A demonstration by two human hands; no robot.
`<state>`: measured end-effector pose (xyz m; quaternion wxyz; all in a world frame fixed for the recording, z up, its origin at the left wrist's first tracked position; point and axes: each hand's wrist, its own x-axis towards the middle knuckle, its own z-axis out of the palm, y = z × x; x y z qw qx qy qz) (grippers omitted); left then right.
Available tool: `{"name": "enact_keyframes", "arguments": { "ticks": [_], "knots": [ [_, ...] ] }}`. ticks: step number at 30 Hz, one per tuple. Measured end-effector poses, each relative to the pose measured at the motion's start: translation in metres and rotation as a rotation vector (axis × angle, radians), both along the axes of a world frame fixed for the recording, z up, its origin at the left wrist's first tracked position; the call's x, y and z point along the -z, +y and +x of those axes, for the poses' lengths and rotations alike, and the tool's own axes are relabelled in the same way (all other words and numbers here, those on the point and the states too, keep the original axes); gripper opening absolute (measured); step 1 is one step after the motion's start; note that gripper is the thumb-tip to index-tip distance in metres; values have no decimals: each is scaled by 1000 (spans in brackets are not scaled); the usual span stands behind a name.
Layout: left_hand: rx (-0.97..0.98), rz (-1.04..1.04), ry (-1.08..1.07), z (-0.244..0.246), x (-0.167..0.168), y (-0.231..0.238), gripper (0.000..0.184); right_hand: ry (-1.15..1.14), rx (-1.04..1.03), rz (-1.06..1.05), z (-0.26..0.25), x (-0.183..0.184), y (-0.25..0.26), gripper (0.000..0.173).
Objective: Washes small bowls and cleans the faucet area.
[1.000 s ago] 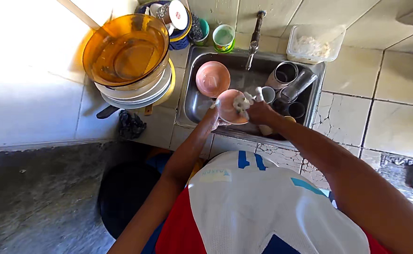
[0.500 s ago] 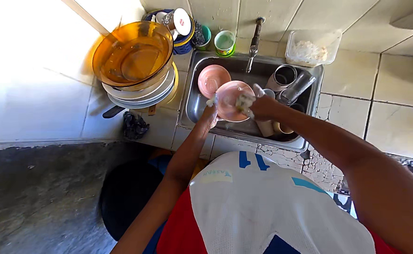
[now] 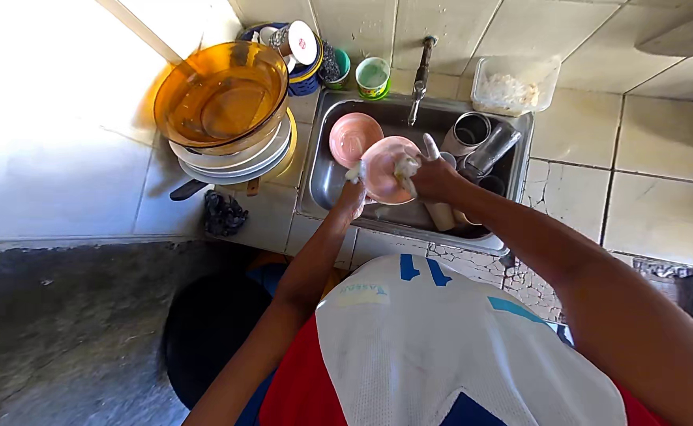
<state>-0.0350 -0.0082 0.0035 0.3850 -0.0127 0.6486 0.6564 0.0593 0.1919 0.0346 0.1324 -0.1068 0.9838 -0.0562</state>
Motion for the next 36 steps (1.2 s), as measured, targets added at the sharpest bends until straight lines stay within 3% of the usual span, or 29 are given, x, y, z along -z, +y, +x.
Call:
{"name": "enact_keyframes", "arguments": {
  "ticks": [2, 4, 7, 9, 11, 14, 17, 19, 23, 26, 28, 30, 32, 34, 36],
  "knots": [
    [24, 30, -43, 3, -2, 7, 49, 9, 102, -9, -16, -3, -17, 51],
    [44, 38, -37, 1, 1, 13, 56, -20, 192, -237, -22, 0, -39, 60],
    [-15, -31, 26, -6, 6, 6, 51, -133, 192, -567, -7, 1, -63, 46],
    [-65, -65, 44, -9, 4, -4, 41, -204, 117, -517, 11, 6, -53, 43],
    [-88, -74, 12, -9, 4, -14, 38, -272, 67, -236, 18, 2, -35, 39],
    [-46, -16, -50, -2, 3, -18, 43, -126, 151, -52, 9, -1, -17, 44],
    [6, 65, -86, 3, 1, -8, 55, 56, 255, -137, -12, 17, -25, 55],
    [42, 112, -130, 3, -3, -1, 63, 25, 288, -309, -23, 18, -45, 65],
    [-15, 115, -185, 1, -6, -4, 53, -260, 215, -591, -22, -16, -77, 46],
    [-119, 17, -123, -1, -1, -8, 48, -319, 109, -655, -8, -19, -70, 49],
    [-149, -69, -55, -7, -1, -11, 45, -311, 28, -552, 3, -19, -57, 45],
    [-132, -114, -36, -15, -3, -14, 48, -242, -39, -322, 8, -19, -40, 37],
    [-95, -99, -54, -18, -6, -18, 53, -139, 8, -134, 8, -27, -23, 31],
    [-61, -64, -68, -17, -10, -16, 58, -29, 129, -18, -1, -27, -12, 38],
    [-4, -36, -70, -11, -14, -8, 61, 73, 212, -37, -12, -17, -15, 56]
  ]
}}
